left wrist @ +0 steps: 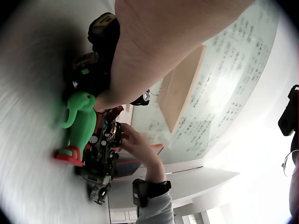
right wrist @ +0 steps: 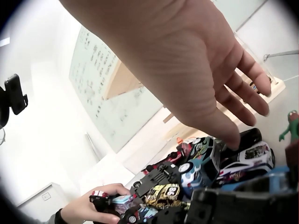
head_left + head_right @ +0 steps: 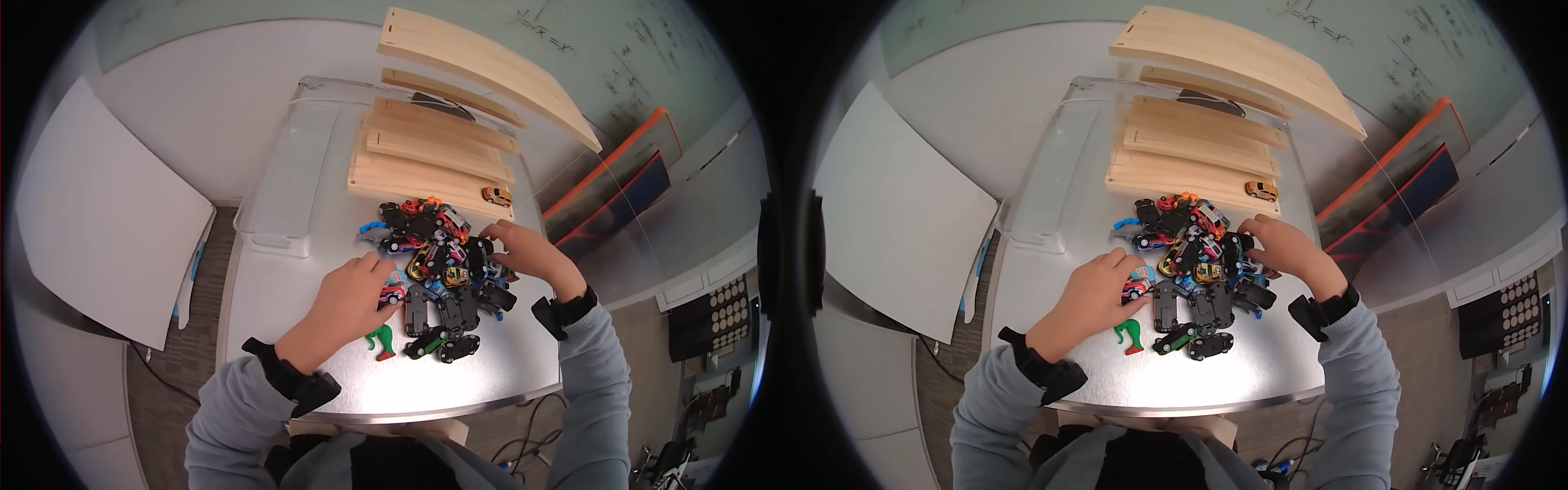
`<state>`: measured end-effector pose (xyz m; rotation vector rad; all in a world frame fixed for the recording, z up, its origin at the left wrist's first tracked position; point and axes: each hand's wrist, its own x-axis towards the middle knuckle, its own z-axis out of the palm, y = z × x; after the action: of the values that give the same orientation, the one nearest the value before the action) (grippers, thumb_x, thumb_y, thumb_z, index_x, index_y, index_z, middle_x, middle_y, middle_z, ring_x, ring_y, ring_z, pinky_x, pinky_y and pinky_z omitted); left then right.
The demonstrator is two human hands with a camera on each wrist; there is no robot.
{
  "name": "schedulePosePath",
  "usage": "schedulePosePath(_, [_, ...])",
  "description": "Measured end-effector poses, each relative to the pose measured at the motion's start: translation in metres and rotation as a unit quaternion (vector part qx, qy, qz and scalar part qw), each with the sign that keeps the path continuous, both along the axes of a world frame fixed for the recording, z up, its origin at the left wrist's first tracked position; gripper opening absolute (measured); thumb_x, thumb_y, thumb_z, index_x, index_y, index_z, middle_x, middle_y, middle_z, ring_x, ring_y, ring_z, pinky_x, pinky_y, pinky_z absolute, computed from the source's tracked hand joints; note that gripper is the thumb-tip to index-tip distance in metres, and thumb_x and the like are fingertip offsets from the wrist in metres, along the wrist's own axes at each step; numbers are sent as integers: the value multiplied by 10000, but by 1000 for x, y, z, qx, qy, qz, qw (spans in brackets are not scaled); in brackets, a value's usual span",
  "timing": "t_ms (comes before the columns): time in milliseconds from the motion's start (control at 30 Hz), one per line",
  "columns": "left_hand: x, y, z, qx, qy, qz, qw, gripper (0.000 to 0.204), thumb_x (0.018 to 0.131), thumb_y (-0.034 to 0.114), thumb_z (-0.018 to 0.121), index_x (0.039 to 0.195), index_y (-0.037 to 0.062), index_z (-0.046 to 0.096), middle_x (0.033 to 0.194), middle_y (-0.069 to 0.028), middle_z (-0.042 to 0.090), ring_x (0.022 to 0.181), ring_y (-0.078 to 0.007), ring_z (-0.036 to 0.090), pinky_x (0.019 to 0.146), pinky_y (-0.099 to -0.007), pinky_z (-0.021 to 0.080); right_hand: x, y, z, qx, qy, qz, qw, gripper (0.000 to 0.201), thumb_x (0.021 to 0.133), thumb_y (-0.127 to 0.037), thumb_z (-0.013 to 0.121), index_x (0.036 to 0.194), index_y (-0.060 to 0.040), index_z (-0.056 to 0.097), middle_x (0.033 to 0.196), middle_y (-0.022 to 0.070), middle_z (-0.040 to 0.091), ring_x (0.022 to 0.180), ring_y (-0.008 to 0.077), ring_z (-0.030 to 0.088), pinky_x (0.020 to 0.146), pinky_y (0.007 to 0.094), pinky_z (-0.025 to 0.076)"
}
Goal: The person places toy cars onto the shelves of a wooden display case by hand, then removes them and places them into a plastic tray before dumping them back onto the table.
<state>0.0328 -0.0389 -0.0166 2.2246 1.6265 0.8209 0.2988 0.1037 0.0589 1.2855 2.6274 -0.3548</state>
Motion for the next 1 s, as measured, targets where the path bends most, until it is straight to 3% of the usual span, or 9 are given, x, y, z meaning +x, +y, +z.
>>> schedulePosePath(67, [0, 0, 1, -5, -10, 9, 1000, 453, 710, 296, 747, 1049, 59, 564, 879, -97, 530, 807, -295, 587, 683, -379, 488, -1, -8, 4, -61, 18, -61, 996, 297, 784, -112, 637, 1070, -80, 563, 1027, 101, 582, 894, 306, 622, 772, 412, 499])
schedulePosePath(133, [-1, 1, 6, -28, -22, 19, 999, 447, 717, 308, 745, 1042, 55, 571, 886, -104, 548, 805, -303, 595, 685, -380, 491, 7, -4, -11, 28, 24, -5, 999, 304, 786, -115, 631, 1079, -79, 560, 1050, 115, 559, 938, 298, 606, 776, 408, 494])
schedulePosePath(333, [-2, 3, 6, -12, -98, 57, 993, 430, 736, 348, 741, 1006, 46, 598, 928, -128, 607, 826, -330, 619, 703, -376, 501, 12, 19, -42, 117, 41, 35, 992, 256, 732, -151, 672, 951, -59, 577, 912, 107, 584, 892, 314, 597, 764, 415, 493])
schedulePosePath(467, [-2, 3, 7, -15, -100, 57, 993, 419, 741, 357, 740, 983, 43, 608, 919, -129, 613, 819, -327, 622, 701, -368, 500, 11, 24, -28, 184, 22, 33, 982, 249, 703, -149, 700, 893, -49, 574, 866, 106, 592, 878, 325, 592, 760, 420, 491])
schedulePosePath(567, [-1, 2, 9, -28, -89, 55, 994, 416, 739, 359, 742, 971, 40, 612, 906, -126, 614, 811, -318, 625, 698, -366, 500, 10, 25, -12, 233, 72, 25, 969, 308, 692, -152, 734, 953, -76, 590, 900, 86, 601, 866, 296, 611, 707, 415, 500])
schedulePosePath(700, [0, 3, 7, -23, -93, 56, 994, 414, 736, 358, 744, 964, 36, 617, 896, -124, 615, 804, -313, 625, 696, -362, 500, 3, 32, -2, 225, 71, -7, 972, 288, 721, -149, 711, 964, -54, 591, 901, 113, 618, 864, 325, 608, 728, 422, 495])
schedulePosePath(867, [-1, 3, 4, -14, -106, 52, 993, 419, 735, 356, 745, 966, 29, 622, 901, -131, 619, 810, -316, 625, 701, -366, 501, -13, 69, 5, 105, 135, -101, 980, 318, 728, -200, 728, 1020, -98, 659, 961, 111, 665, 910, 302, 624, 759, 407, 498])
schedulePosePath(933, [-1, 4, 2, -18, -106, 53, 993, 421, 735, 359, 745, 967, 30, 623, 902, -131, 620, 811, -316, 626, 703, -367, 501, -24, 78, -1, 127, 152, -78, 977, 320, 718, -229, 738, 1011, -113, 679, 949, 104, 667, 911, 293, 626, 769, 406, 495])
schedulePosePath(1000, [-1, 4, 3, -22, -106, 55, 993, 423, 735, 362, 745, 968, 31, 623, 903, -132, 621, 813, -316, 626, 705, -368, 501, -36, 83, -11, 203, 81, -77, 973, 345, 697, -246, 748, 999, -92, 685, 897, 124, 665, 827, 284, 638, 723, 381, 488])
